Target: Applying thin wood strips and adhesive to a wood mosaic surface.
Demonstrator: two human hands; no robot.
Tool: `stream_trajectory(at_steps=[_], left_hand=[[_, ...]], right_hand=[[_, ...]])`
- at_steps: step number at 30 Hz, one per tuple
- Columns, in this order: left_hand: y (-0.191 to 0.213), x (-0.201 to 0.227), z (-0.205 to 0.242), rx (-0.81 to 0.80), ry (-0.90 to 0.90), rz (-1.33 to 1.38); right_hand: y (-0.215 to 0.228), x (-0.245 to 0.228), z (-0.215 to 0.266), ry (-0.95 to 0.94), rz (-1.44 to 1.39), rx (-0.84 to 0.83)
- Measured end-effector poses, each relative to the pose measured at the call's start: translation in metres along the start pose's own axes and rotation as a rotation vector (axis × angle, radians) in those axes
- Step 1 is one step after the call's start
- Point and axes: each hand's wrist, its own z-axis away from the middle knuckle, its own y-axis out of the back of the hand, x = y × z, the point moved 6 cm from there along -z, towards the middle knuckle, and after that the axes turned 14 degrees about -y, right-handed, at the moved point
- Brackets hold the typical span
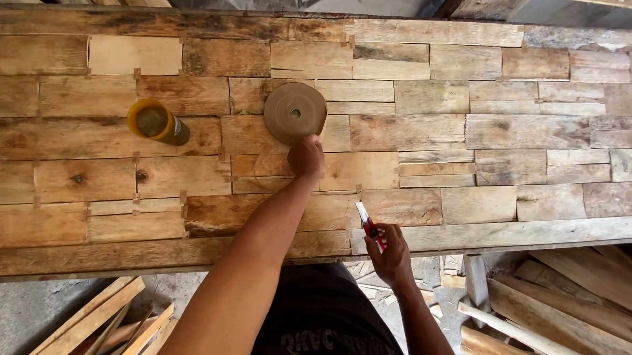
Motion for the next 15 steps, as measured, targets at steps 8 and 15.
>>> stream_trajectory(at_steps=[8, 15], left_hand=[[0.027, -0.035, -0.004, 0.122, 0.298, 0.586], [0.103, -0.044, 0.030, 0.114, 0.408, 1.182]], right_hand=[[-0.011, -0.016, -0.060, -0.092, -0.022, -0.098], [-0.048, -0.071, -0.122, -0.055, 0.224, -0.237]])
